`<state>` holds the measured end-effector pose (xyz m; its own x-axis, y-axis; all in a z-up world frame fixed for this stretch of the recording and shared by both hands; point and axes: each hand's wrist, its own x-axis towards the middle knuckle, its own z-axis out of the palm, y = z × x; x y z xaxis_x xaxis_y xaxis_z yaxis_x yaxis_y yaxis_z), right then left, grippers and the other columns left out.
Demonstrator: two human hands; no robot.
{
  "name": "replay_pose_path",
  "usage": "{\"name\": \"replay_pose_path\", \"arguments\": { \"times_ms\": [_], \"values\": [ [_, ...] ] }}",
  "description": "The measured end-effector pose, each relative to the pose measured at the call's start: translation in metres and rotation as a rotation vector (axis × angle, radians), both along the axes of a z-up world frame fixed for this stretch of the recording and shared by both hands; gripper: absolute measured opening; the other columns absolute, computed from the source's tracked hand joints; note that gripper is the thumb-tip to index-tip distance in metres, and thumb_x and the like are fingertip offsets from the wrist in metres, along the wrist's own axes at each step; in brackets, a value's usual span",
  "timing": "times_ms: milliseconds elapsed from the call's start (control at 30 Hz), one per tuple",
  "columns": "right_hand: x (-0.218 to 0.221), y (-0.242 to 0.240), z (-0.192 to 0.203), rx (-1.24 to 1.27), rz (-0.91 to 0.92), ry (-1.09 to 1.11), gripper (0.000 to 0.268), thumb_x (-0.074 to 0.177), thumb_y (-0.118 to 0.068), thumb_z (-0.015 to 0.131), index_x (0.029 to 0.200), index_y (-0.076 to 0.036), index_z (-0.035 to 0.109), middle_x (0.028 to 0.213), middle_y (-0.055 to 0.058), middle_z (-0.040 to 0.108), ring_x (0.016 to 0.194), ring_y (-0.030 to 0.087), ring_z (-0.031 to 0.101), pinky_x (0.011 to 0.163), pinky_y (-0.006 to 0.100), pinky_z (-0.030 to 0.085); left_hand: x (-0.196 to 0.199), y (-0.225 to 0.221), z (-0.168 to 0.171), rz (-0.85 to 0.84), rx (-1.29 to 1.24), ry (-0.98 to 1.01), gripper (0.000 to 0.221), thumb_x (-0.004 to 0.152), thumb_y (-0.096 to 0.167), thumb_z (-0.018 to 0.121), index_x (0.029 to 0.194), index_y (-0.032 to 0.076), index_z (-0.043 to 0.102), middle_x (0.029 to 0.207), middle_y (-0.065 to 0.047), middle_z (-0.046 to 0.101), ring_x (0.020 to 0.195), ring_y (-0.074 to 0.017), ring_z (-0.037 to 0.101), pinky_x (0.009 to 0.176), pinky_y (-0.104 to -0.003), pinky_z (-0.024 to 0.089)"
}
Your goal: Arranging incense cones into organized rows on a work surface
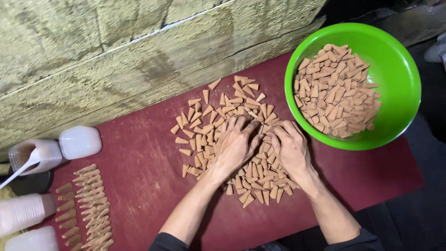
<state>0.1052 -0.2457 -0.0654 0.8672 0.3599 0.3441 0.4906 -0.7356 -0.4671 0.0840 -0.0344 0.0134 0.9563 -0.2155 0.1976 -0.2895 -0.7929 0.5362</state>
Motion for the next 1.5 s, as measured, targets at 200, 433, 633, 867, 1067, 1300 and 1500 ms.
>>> {"name": "replay_pose_path", "arguments": {
  "times_ms": [200, 433, 633, 867, 1067, 1300, 1500],
  "values": [
    [0.005, 0.006, 0.032, -0.141, 0.089, -0.080, 0.021, 0.086, -0.002, 0.067, 0.102, -0.012, 0.077, 0.122, 0.009, 0.062, 0.115, 0.033, 0.060, 0.091, 0.045, 0.053, 0.001, 0.019, -0.023, -0.044, -0.037, 0.041, 0.021, 0.100, 0.029, 0.061, 0.108, 0.013, 0.072, 0.108, -0.007, 0.068, 0.108, -0.0286, 0.060, 0.091, -0.040, 0.050],
    [0.022, 0.007, 0.021, -0.268, 0.205, -0.029, 0.019, 0.096, -0.016, 0.059, 0.104, -0.020, 0.075, 0.110, 0.001, 0.063, 0.105, 0.024, 0.060, 0.082, 0.038, 0.048, -0.005, 0.033, -0.038, -0.056, -0.138, 0.023, 0.017, 0.090, 0.018, 0.067, 0.104, 0.009, 0.071, 0.108, -0.011, 0.068, 0.106, -0.0325, 0.062, 0.087, -0.042, 0.053],
    [0.028, 0.022, 0.042, -0.478, 0.268, 0.122, 0.029, 0.094, -0.018, 0.055, 0.117, -0.023, 0.074, 0.119, 0.007, 0.058, 0.111, 0.029, 0.056, 0.084, 0.041, 0.047, -0.012, 0.031, -0.027, -0.026, -0.145, 0.030, 0.023, 0.084, 0.010, 0.065, 0.105, 0.006, 0.074, 0.107, -0.013, 0.067, 0.104, -0.0332, 0.060, 0.090, -0.043, 0.051],
    [0.031, 0.023, 0.023, -0.271, 0.242, 0.102, 0.025, 0.099, -0.036, 0.059, 0.111, -0.021, 0.075, 0.109, 0.005, 0.055, 0.103, 0.028, 0.058, 0.081, 0.041, 0.049, -0.010, 0.031, -0.040, 0.050, -0.300, -0.082, 0.021, 0.087, 0.016, 0.068, 0.107, 0.008, 0.070, 0.110, -0.012, 0.066, 0.108, -0.0352, 0.062, 0.093, -0.047, 0.052],
    [-0.006, 0.027, 0.086, 0.244, 0.195, 0.387, 0.020, 0.092, -0.014, 0.072, 0.111, -0.008, 0.077, 0.101, 0.009, 0.070, 0.095, 0.030, 0.069, 0.082, 0.041, 0.056, -0.028, 0.029, 0.005, 0.021, -0.516, -0.017, 0.026, 0.097, 0.020, 0.067, 0.119, 0.008, 0.071, 0.114, -0.014, 0.069, 0.108, -0.0339, 0.066, 0.093, -0.047, 0.054],
    [-0.070, 0.067, 0.124, 0.603, 0.280, 0.664, 0.021, 0.083, -0.008, 0.080, 0.102, -0.002, 0.073, 0.098, 0.012, 0.079, 0.089, 0.020, 0.080, 0.084, 0.027, 0.068, -0.102, 0.052, 0.062, -0.005, -0.663, 0.159, 0.027, 0.103, 0.017, 0.061, 0.122, 0.001, 0.070, 0.120, -0.012, 0.069, 0.114, -0.0252, 0.066, 0.103, -0.038, 0.053],
    [-0.120, 0.117, 0.089, 0.819, 0.335, 0.941, 0.019, 0.080, 0.007, 0.082, 0.092, -0.001, 0.069, 0.090, 0.010, 0.074, 0.085, 0.015, 0.073, 0.078, 0.023, 0.058, -0.170, 0.090, 0.052, 0.221, -0.807, 0.273, 0.020, 0.102, 0.025, 0.061, 0.104, 0.006, 0.068, 0.104, -0.006, 0.070, 0.100, -0.0191, 0.068, 0.093, -0.032, 0.051]
  ]
}}
